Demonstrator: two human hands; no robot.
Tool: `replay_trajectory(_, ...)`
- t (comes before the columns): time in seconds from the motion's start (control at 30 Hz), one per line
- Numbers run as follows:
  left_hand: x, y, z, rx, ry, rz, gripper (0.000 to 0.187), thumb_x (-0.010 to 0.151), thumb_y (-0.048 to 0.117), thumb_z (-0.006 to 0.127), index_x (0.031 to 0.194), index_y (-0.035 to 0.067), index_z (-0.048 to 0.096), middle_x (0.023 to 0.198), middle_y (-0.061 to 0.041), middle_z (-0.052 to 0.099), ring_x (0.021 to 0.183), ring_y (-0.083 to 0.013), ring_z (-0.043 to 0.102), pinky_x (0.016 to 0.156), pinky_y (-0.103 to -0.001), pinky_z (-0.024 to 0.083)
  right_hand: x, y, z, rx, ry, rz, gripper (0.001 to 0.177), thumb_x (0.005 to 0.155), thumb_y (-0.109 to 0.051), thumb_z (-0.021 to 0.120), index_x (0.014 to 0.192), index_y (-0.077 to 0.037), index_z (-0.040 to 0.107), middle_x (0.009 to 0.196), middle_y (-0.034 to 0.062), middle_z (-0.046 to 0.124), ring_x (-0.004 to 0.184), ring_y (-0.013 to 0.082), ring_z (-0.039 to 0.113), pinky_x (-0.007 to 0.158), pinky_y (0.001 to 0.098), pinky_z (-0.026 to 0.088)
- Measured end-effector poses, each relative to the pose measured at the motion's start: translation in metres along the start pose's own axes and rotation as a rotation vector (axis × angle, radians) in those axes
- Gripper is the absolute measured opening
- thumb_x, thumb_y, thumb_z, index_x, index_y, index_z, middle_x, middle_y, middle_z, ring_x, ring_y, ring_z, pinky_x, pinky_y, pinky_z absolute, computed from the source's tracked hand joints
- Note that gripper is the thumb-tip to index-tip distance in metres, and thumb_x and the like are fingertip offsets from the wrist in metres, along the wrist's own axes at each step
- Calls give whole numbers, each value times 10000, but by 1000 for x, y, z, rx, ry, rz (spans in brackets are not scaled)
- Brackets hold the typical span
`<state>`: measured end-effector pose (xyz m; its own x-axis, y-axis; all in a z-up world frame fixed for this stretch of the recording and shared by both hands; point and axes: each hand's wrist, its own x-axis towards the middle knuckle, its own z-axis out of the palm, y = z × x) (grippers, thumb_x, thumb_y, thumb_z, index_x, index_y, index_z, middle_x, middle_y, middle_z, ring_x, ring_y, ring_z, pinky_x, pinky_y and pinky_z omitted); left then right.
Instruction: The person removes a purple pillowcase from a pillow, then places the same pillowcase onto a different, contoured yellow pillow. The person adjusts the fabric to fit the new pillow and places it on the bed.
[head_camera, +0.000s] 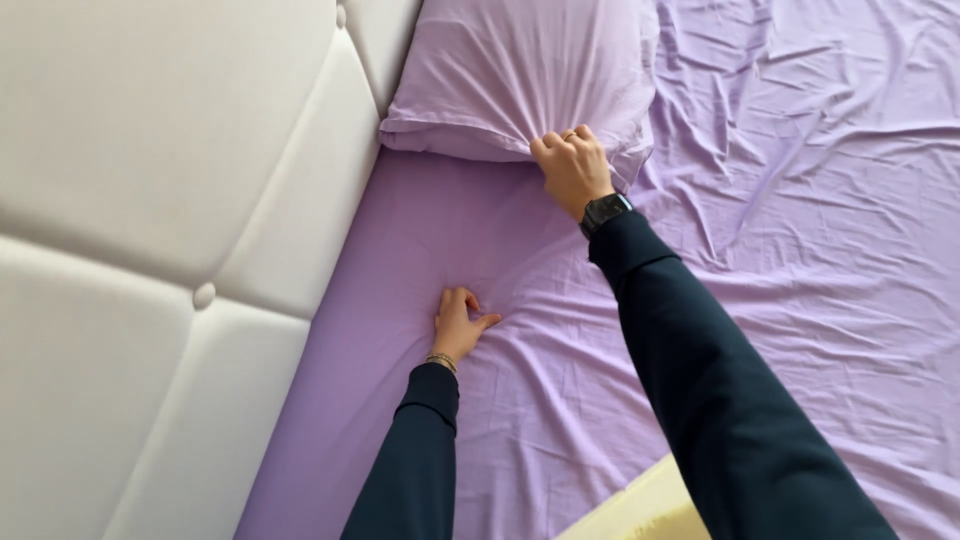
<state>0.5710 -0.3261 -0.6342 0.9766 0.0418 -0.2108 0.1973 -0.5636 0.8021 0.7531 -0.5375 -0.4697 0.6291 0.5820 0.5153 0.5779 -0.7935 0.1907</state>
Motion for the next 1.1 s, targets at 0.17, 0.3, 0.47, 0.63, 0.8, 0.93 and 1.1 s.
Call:
replay_trajectory(0.17,-13,-8,11,-37,-9,-25,452,740,304,909,921,109,544,1061,-46,516,968,-256,564,924,-398,422,-42,-10,-37,146,-43,-32,205,716,44,636,871,-89,623,774,51,622,749,250,648,798,393,480)
replay_trajectory(0.3,-35,-16,18,-37,-7,-18,427,770,296,882,969,108,554,1071,-54,524,958,-268,578,886,-398,473,-104,-50,-79,232,-106,21,191,681,33,617,842,-69,615,752,70,615,711,255,623,758,403,476)
replay_trajectory(0.47,-78,-23,22,-101,24,47,492,732,260,907,1046,76,576,1101,-104,531,991,-286,575,901,-388,500,-170,-115,-130,324,-96,115,201,684,58,605,834,-75,608,746,67,603,728,245,619,755,387,474)
replay_trajectory(0.63,-177,28,-9,-20,345,18,732,685,219,917,1253,24,498,1260,-176,480,1167,-354,498,979,-489,422,-195,-163,-202,412,-137,124,163,707,41,624,816,-76,594,734,60,582,711,235,606,745,377,470)
replay_trajectory(0.8,-282,119,-99,279,559,319,1015,729,312,870,1506,-4,298,1579,-234,297,1473,-384,268,1120,-605,189,-182,-213,-316,523,-45,60,186,703,14,641,857,-77,588,753,45,559,754,229,610,766,365,473)
replay_trajectory(0.93,-351,174,-161,522,439,618,785,739,135,740,1483,105,490,1521,-60,527,1442,-206,423,1188,-578,214,-171,-266,-415,608,13,25,218,643,-24,645,848,-72,590,756,50,549,747,245,595,762,378,469)
replay_trajectory(1.1,-439,165,-218,447,385,835,426,801,-48,611,1181,108,728,1214,-37,734,1229,-200,654,1152,-478,435,-203,-344,-492,680,42,202,189,780,-5,662,944,-96,643,850,29,628,802,215,619,813,353,487)
